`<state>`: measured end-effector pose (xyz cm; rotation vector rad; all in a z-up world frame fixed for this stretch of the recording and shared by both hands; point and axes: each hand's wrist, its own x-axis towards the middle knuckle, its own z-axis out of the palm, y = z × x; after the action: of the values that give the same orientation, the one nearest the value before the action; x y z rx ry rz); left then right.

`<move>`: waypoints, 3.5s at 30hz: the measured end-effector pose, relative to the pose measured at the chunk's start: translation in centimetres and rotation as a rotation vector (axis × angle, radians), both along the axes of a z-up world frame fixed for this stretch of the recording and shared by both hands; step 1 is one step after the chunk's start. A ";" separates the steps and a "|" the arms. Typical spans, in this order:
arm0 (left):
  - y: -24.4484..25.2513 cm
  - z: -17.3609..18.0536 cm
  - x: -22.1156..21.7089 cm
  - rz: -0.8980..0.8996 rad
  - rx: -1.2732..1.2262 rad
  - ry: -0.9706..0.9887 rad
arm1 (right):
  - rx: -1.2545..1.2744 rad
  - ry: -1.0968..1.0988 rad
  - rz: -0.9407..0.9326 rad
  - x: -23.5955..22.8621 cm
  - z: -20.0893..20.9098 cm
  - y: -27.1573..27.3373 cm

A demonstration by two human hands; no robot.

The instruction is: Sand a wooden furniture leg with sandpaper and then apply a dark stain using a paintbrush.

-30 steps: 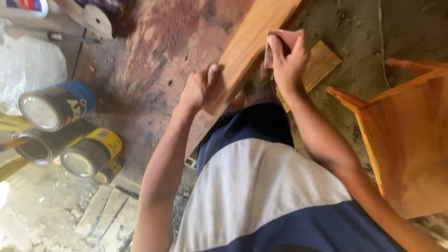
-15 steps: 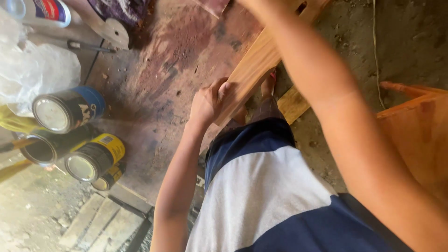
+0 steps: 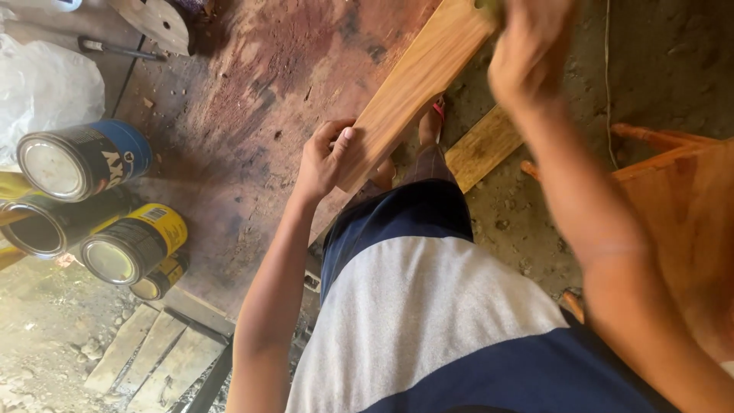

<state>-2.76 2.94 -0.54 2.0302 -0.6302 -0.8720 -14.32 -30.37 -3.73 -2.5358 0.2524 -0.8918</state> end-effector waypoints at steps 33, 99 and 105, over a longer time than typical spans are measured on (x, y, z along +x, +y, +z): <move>4.2 1.4 -6.0 0.236 -0.195 -0.022 | 0.114 0.603 0.115 1.8 7.0 7.2; -27.9 2.9 -4.4 -0.010 0.388 -0.829 | -0.111 0.250 0.232 2.4 3.2 -23.7; -29.7 2.5 -4.0 -0.027 0.443 -0.732 | 0.218 0.446 -0.098 5.1 6.4 -33.2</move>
<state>-6.75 -26.76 1.97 2.7715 -0.9104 -0.2598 -9.26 -63.55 2.65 -2.5008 0.5800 -0.2970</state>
